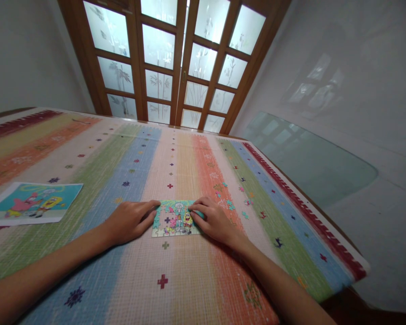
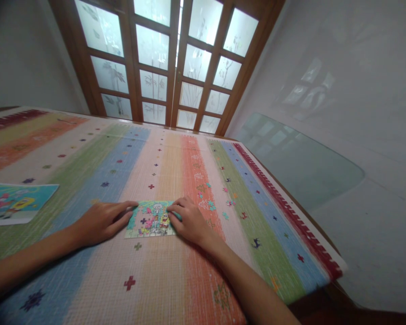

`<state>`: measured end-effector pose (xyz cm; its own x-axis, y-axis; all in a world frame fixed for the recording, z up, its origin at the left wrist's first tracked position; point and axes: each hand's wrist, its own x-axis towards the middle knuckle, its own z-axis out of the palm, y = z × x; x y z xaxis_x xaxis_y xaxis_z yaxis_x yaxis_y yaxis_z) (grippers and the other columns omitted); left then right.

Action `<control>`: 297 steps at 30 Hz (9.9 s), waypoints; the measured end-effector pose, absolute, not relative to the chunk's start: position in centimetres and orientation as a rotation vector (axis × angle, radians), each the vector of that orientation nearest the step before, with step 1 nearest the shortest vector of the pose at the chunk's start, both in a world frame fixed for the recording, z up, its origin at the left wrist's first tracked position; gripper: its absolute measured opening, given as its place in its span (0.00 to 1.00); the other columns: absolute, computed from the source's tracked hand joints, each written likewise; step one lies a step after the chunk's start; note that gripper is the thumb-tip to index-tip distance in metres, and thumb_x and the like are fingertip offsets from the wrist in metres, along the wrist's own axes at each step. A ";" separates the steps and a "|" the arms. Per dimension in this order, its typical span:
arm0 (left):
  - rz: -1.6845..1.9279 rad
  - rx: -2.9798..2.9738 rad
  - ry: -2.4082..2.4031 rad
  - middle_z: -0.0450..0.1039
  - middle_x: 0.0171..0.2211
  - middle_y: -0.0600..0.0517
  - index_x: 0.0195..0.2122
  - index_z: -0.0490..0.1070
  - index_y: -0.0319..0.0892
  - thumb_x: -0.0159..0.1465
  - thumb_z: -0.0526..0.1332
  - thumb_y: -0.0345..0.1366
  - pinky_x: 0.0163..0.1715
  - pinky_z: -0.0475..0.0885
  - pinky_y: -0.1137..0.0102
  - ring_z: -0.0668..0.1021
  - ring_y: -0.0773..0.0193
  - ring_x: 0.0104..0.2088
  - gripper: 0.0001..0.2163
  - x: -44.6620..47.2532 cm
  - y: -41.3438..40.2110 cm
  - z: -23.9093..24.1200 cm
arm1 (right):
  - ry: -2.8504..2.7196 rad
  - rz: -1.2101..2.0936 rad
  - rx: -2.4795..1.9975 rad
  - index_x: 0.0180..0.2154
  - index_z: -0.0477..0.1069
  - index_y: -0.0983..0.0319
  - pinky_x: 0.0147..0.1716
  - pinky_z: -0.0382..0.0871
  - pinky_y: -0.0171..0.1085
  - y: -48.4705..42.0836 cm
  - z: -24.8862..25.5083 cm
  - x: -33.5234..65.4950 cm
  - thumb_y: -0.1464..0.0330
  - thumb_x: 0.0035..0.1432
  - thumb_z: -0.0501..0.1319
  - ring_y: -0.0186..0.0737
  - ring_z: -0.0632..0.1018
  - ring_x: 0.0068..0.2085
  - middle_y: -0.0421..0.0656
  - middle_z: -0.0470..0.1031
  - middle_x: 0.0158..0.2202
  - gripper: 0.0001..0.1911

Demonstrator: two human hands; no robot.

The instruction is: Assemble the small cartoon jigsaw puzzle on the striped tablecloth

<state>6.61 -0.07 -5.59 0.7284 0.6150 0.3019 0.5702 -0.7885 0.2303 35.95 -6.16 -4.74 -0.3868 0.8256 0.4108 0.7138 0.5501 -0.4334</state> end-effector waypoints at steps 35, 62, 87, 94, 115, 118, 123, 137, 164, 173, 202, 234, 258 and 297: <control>0.580 2.768 0.974 0.84 0.40 0.44 0.52 0.75 0.41 0.74 0.46 0.45 0.34 0.76 0.65 0.85 0.55 0.33 0.21 6.6 0.0 -5.5 | -2.441 0.063 -1.140 0.47 0.78 0.58 0.52 0.67 0.50 -7.0 -3.7 35.1 0.64 0.72 0.56 0.46 0.76 0.47 0.48 0.81 0.44 0.13; 0.556 2.805 0.965 0.84 0.38 0.44 0.52 0.75 0.38 0.75 0.44 0.44 0.33 0.76 0.65 0.85 0.54 0.33 0.23 6.7 -0.2 -5.3 | -2.424 -0.055 -1.113 0.52 0.74 0.64 0.56 0.68 0.49 -7.4 -4.4 34.9 0.63 0.72 0.55 0.49 0.75 0.52 0.51 0.79 0.52 0.15; 0.593 2.852 0.925 0.84 0.40 0.44 0.51 0.74 0.38 0.76 0.43 0.44 0.32 0.76 0.64 0.85 0.55 0.33 0.22 6.5 0.1 -5.9 | -2.121 0.025 -1.437 0.43 0.79 0.58 0.53 0.68 0.54 -4.8 -2.5 42.2 0.66 0.66 0.60 0.52 0.75 0.52 0.50 0.79 0.49 0.09; 0.595 2.831 0.944 0.84 0.39 0.44 0.52 0.74 0.39 0.75 0.45 0.44 0.33 0.77 0.65 0.85 0.55 0.33 0.21 6.5 0.2 -6.0 | -2.106 0.168 -1.731 0.33 0.77 0.60 0.43 0.68 0.43 -4.7 -0.9 48.4 0.65 0.60 0.64 0.45 0.77 0.39 0.46 0.79 0.35 0.06; 0.526 2.819 0.990 0.84 0.39 0.43 0.53 0.74 0.38 0.75 0.44 0.44 0.32 0.76 0.64 0.85 0.55 0.33 0.22 6.6 0.0 -5.5 | -2.189 0.712 -1.785 0.32 0.73 0.61 0.30 0.65 0.35 -5.1 -1.3 49.2 0.66 0.57 0.68 0.34 0.70 0.28 0.40 0.73 0.28 0.06; 0.525 2.830 0.990 0.84 0.39 0.44 0.53 0.74 0.39 0.75 0.43 0.44 0.32 0.76 0.65 0.85 0.56 0.33 0.23 6.6 0.0 -5.4 | -2.214 0.735 -1.762 0.30 0.72 0.61 0.30 0.65 0.35 -5.2 -1.2 48.9 0.68 0.57 0.66 0.34 0.70 0.28 0.40 0.73 0.28 0.06; 0.552 2.823 0.990 0.84 0.37 0.45 0.52 0.74 0.39 0.74 0.44 0.44 0.30 0.75 0.67 0.84 0.57 0.31 0.22 6.6 0.0 -5.5 | -2.191 0.770 -1.756 0.33 0.72 0.61 0.31 0.65 0.34 -5.1 -1.3 48.3 0.70 0.56 0.65 0.34 0.71 0.28 0.40 0.74 0.29 0.03; 0.569 2.771 0.973 0.84 0.38 0.44 0.52 0.75 0.40 0.74 0.46 0.45 0.32 0.75 0.66 0.84 0.56 0.32 0.21 6.6 0.1 -5.5 | -2.167 0.721 -1.742 0.40 0.77 0.62 0.30 0.65 0.34 -4.9 -2.0 48.1 0.71 0.57 0.65 0.35 0.72 0.29 0.41 0.76 0.30 0.07; 0.546 2.822 0.967 0.84 0.39 0.43 0.53 0.74 0.38 0.75 0.44 0.44 0.33 0.76 0.64 0.85 0.55 0.33 0.22 6.6 0.0 -5.6 | -2.052 0.531 -1.352 0.38 0.77 0.62 0.42 0.69 0.42 -5.7 -3.6 37.1 0.69 0.67 0.58 0.41 0.76 0.39 0.45 0.78 0.36 0.08; 0.573 2.787 0.969 0.84 0.41 0.43 0.53 0.74 0.39 0.74 0.45 0.44 0.34 0.77 0.65 0.85 0.55 0.34 0.21 6.5 0.0 -5.8 | -2.197 0.536 -1.328 0.44 0.81 0.61 0.41 0.69 0.41 -5.9 -3.5 38.3 0.70 0.63 0.65 0.39 0.74 0.37 0.44 0.73 0.37 0.08; 0.574 2.810 0.964 0.84 0.37 0.44 0.52 0.75 0.38 0.74 0.46 0.44 0.31 0.76 0.66 0.84 0.56 0.31 0.21 6.5 0.1 -5.8 | -2.066 0.375 -1.427 0.43 0.81 0.61 0.39 0.68 0.38 -5.6 -5.1 36.5 0.70 0.65 0.64 0.38 0.74 0.36 0.42 0.72 0.35 0.07; 0.577 2.792 0.970 0.84 0.37 0.44 0.52 0.75 0.40 0.74 0.46 0.44 0.32 0.75 0.66 0.84 0.57 0.32 0.21 6.6 0.0 -5.6 | -2.102 0.280 -1.479 0.38 0.80 0.61 0.41 0.68 0.40 -5.9 -4.8 35.8 0.68 0.66 0.64 0.41 0.74 0.39 0.44 0.72 0.37 0.06; 0.588 2.780 0.952 0.83 0.37 0.45 0.52 0.74 0.40 0.74 0.47 0.43 0.33 0.76 0.66 0.84 0.57 0.33 0.20 6.4 0.1 -5.7 | -2.253 0.267 -1.292 0.47 0.78 0.58 0.53 0.69 0.48 -6.1 -3.9 37.5 0.69 0.70 0.56 0.45 0.76 0.49 0.47 0.79 0.48 0.12; 0.644 2.832 0.970 0.84 0.35 0.46 0.53 0.74 0.40 0.75 0.43 0.46 0.32 0.75 0.67 0.84 0.57 0.30 0.23 6.2 0.5 -7.1 | -2.454 0.328 -1.242 0.68 0.60 0.59 0.64 0.65 0.54 -7.0 -3.2 36.9 0.66 0.71 0.57 0.50 0.69 0.64 0.50 0.70 0.65 0.27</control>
<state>6.19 0.51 -7.06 0.7113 0.6018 0.3631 0.5682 -0.7964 0.2071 36.95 -7.04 -3.24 -0.5436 0.8102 0.2193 0.7241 0.5848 -0.3656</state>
